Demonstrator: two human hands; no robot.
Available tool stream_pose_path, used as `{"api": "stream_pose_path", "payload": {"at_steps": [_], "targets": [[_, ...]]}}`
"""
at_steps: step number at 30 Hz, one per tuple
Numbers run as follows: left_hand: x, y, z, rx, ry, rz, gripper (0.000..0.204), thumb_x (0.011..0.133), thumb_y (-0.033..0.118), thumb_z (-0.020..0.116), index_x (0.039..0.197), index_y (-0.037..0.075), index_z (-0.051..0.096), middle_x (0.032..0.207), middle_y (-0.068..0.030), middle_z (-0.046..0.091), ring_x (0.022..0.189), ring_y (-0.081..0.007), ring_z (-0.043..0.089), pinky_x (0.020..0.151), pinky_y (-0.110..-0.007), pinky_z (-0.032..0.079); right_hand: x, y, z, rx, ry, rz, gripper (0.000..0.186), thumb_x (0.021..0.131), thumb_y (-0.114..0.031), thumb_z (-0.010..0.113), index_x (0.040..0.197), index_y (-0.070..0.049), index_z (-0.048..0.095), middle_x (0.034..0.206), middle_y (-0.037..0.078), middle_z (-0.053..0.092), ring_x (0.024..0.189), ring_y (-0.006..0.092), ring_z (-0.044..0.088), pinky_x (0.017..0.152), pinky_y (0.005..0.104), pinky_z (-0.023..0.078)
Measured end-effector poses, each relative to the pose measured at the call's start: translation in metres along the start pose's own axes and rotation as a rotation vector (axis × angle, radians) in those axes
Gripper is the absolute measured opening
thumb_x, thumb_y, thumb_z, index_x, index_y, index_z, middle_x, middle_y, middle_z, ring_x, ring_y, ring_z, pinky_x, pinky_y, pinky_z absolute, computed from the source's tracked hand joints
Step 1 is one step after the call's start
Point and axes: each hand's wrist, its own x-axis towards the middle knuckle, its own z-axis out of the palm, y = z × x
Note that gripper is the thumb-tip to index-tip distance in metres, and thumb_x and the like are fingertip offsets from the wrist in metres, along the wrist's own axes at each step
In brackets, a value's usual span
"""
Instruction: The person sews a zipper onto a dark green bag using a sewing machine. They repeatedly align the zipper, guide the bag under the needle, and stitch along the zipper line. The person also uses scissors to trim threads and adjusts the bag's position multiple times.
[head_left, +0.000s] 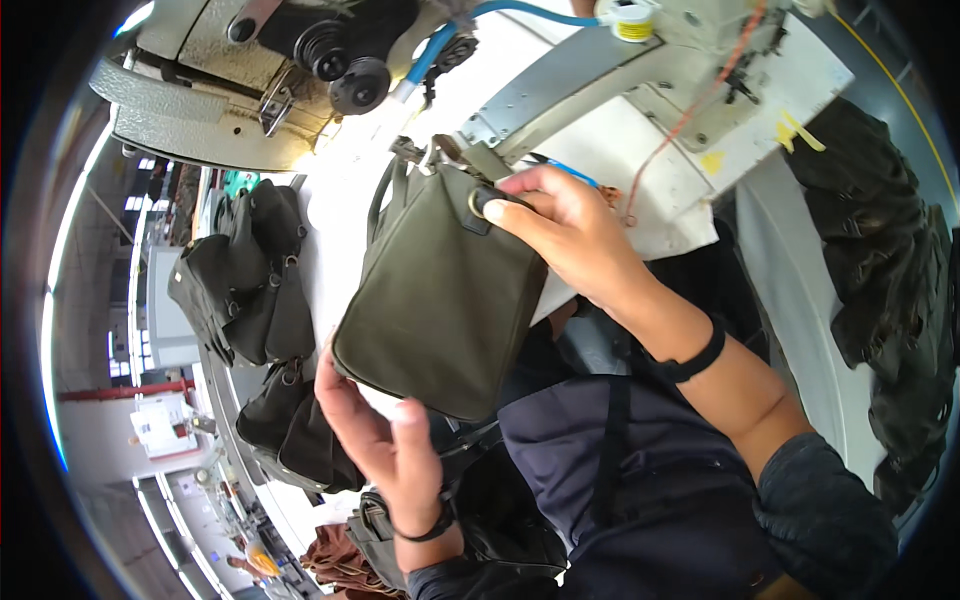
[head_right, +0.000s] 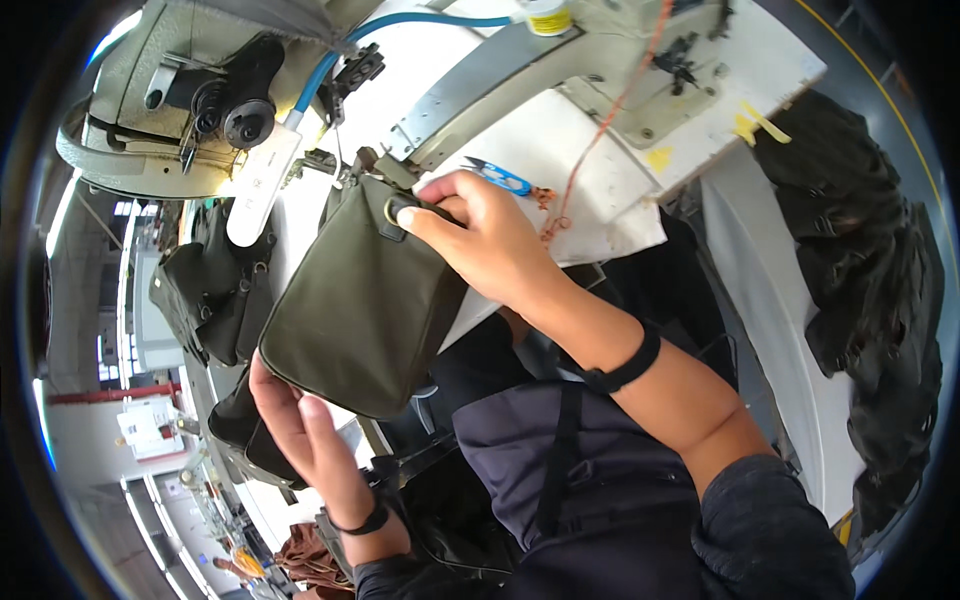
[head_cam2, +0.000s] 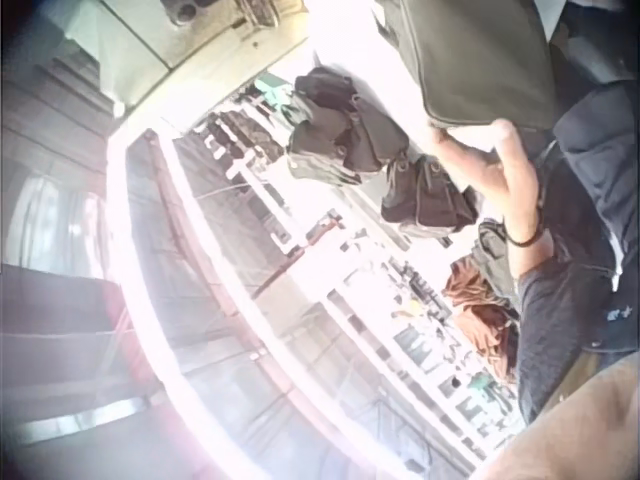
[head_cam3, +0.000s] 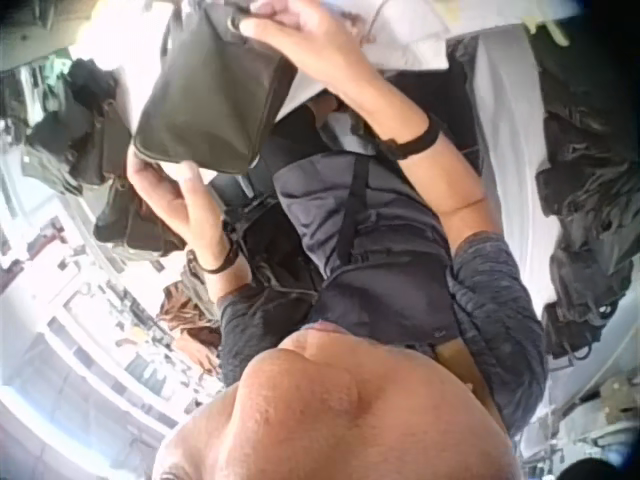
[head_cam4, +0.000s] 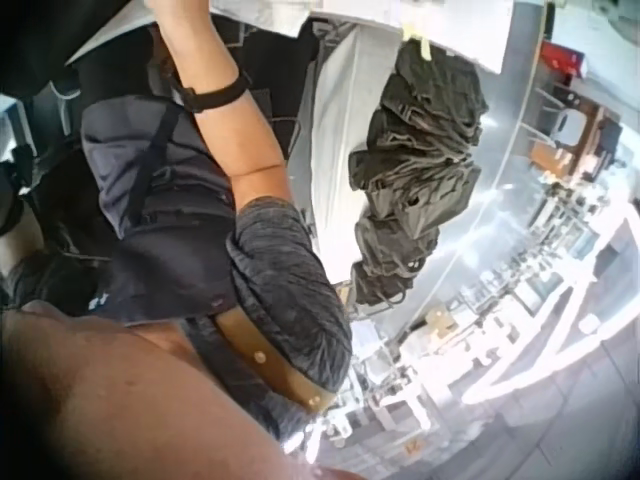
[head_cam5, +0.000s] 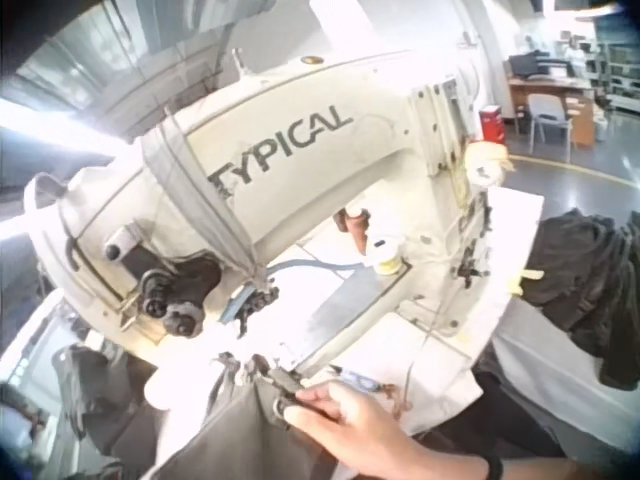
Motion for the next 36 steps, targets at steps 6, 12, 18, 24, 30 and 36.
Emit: {"api": "stream_pose_path", "payload": {"at_steps": [6,12,18,24,30,36], "targets": [[0.053,-0.048,-0.006,0.388,0.077,0.444,0.047,0.099,0.010,0.060,0.141,-0.006,0.050,0.142,-0.0232,0.059,0.143,-0.0385,0.050,0.124,-0.052,0.032,-0.004,0.014,0.006,0.254,-0.132,0.089,0.031,0.106,-0.021,0.072,0.124,0.004,0.070,0.111,0.004,0.075,0.098,0.0078,0.067,0.086,0.0231,0.052],[0.111,-0.078,-0.041,0.710,-0.117,0.313,0.043,0.100,0.003,0.067,0.142,0.000,0.060,0.145,-0.0180,0.063,0.140,-0.0368,0.056,0.121,-0.045,0.040,0.008,0.021,0.026,0.143,0.002,0.019,0.027,0.107,-0.028,0.072,0.110,-0.001,0.077,0.085,-0.010,0.061,0.078,0.0007,0.050,0.070,0.0214,0.040],[0.099,-0.048,0.039,0.889,-0.241,0.662,0.073,0.088,0.016,0.081,0.155,0.007,0.053,0.158,-0.0142,0.055,0.152,-0.0376,0.046,0.128,-0.062,0.023,0.008,0.022,0.033,0.124,0.021,-0.054,0.023,0.107,-0.024,0.072,0.100,-0.004,0.077,0.080,-0.012,0.055,0.076,0.0003,0.043,0.066,0.0233,0.035],[0.099,-0.064,0.054,0.776,-0.224,0.711,0.086,0.075,0.019,0.091,0.153,0.009,0.056,0.152,-0.0091,0.061,0.144,-0.0299,0.055,0.124,-0.055,0.031,0.008,0.011,0.030,0.086,-0.013,-0.145,0.019,0.107,-0.020,0.069,0.096,-0.006,0.075,0.087,-0.009,0.064,0.080,0.0014,0.050,0.070,0.0241,0.042],[0.099,-0.081,0.074,0.719,-0.049,0.771,0.085,0.067,0.009,0.090,0.148,0.011,0.061,0.144,-0.0087,0.066,0.127,-0.0260,0.064,0.108,-0.042,0.044,0.008,0.002,0.021,0.069,-0.054,-0.104,0.018,0.106,-0.019,0.070,0.106,-0.002,0.074,0.091,-0.005,0.067,0.084,0.0030,0.055,0.073,0.0248,0.046],[0.097,-0.087,0.073,0.676,0.003,0.785,0.089,0.063,0.005,0.087,0.149,0.012,0.062,0.147,-0.0066,0.066,0.125,-0.0266,0.063,0.108,-0.041,0.044,-0.027,-0.047,-0.039,-0.599,-0.068,-0.349,0.031,0.103,-0.015,0.073,0.130,0.000,0.070,0.105,0.004,0.073,0.096,0.0090,0.067,0.089,0.0266,0.055]]}}
